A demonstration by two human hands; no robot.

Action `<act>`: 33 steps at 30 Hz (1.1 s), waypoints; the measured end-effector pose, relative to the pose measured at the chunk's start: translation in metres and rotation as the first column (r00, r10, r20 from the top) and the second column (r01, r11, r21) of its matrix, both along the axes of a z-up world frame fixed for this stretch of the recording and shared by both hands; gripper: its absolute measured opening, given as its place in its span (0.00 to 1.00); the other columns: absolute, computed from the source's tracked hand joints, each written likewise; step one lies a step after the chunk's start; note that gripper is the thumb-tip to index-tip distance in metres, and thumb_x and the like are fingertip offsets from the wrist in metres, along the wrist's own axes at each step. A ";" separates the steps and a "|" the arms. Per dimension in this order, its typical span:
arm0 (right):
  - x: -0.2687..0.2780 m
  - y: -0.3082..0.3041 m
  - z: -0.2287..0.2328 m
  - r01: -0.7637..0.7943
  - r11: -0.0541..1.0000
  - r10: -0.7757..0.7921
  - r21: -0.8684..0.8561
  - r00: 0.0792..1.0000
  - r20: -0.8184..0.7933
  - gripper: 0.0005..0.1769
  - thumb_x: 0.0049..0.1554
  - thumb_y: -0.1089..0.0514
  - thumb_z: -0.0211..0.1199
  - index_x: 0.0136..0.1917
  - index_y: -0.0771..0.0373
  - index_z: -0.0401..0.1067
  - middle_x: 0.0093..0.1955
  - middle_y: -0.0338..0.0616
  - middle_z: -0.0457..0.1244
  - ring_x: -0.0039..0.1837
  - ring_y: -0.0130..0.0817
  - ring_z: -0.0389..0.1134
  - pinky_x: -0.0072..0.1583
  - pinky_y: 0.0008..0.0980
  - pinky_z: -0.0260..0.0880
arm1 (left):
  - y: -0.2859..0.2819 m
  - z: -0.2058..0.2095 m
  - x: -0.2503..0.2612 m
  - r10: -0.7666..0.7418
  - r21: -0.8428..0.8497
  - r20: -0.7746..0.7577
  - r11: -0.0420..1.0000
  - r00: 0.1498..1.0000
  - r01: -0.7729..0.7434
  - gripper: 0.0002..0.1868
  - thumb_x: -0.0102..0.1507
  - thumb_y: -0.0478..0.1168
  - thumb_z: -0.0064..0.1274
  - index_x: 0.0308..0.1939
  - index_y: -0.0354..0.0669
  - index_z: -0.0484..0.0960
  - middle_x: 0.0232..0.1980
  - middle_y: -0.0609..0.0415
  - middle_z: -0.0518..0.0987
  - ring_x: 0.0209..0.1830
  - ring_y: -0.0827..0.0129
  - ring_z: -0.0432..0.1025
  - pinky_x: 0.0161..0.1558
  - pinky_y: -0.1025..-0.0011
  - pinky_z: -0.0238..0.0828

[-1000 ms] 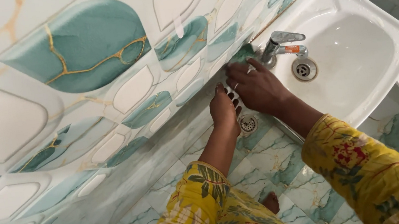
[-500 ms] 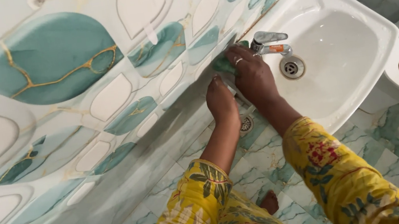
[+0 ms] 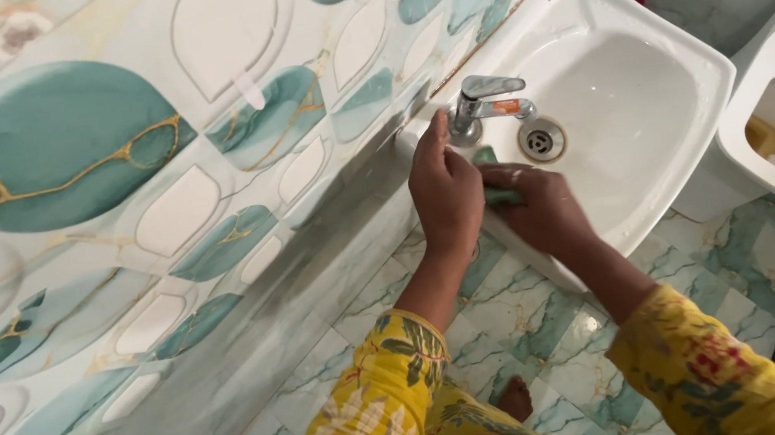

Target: The person scrubs the bathroom sink basin and faucet with a green cloth, repeatedly wiping the chrome faucet and surrounding ceramic surfaces. The person rinses the cloth under running water and continues wiping the sink area.

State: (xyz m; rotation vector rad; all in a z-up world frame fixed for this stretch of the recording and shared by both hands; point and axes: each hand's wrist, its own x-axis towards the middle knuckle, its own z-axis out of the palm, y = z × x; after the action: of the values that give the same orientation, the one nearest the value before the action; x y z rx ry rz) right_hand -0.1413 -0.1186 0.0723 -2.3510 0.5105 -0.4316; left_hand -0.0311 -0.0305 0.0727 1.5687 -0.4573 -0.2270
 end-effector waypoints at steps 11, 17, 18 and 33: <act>0.033 -0.030 0.043 0.243 0.856 -0.100 -0.457 0.944 0.316 0.25 0.53 0.76 0.60 0.61 0.60 0.79 0.67 0.52 0.68 0.65 0.48 0.71 0.64 0.40 0.72 | -0.047 -0.037 0.040 -0.157 0.244 0.443 0.969 0.883 0.049 0.17 0.67 0.40 0.51 0.58 0.35 0.76 0.49 0.42 0.81 0.49 0.49 0.77 0.51 0.57 0.75; 0.059 -0.034 0.045 0.122 0.726 0.063 -0.677 0.968 0.242 0.26 0.49 0.74 0.63 0.60 0.61 0.80 0.63 0.49 0.70 0.67 0.46 0.71 0.67 0.44 0.71 | -0.052 -0.050 0.053 -0.225 0.401 0.503 0.916 0.835 0.006 0.10 0.67 0.49 0.54 0.46 0.49 0.79 0.41 0.49 0.84 0.39 0.52 0.79 0.41 0.58 0.77; 0.054 -0.037 0.042 0.143 0.741 0.039 -0.656 0.966 0.254 0.24 0.52 0.75 0.62 0.59 0.59 0.80 0.64 0.48 0.71 0.68 0.45 0.71 0.67 0.42 0.72 | -0.051 -0.050 0.053 -0.229 0.408 0.495 0.913 0.838 0.009 0.12 0.67 0.50 0.54 0.48 0.49 0.78 0.41 0.49 0.84 0.38 0.52 0.79 0.40 0.57 0.77; 0.056 -0.044 0.045 0.135 0.721 0.090 -0.680 0.955 0.284 0.19 0.55 0.72 0.69 0.58 0.59 0.80 0.62 0.46 0.71 0.65 0.43 0.73 0.66 0.40 0.75 | -0.054 -0.045 0.059 -0.208 0.418 0.565 0.906 0.799 -0.060 0.15 0.64 0.51 0.52 0.48 0.48 0.77 0.39 0.51 0.84 0.36 0.54 0.80 0.35 0.58 0.77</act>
State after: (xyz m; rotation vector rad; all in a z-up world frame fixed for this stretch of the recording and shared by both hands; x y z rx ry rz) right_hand -0.0857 -0.1625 0.1175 -2.9098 0.2426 -1.1457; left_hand 0.0278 -0.0847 0.0281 2.0479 -1.0275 0.1410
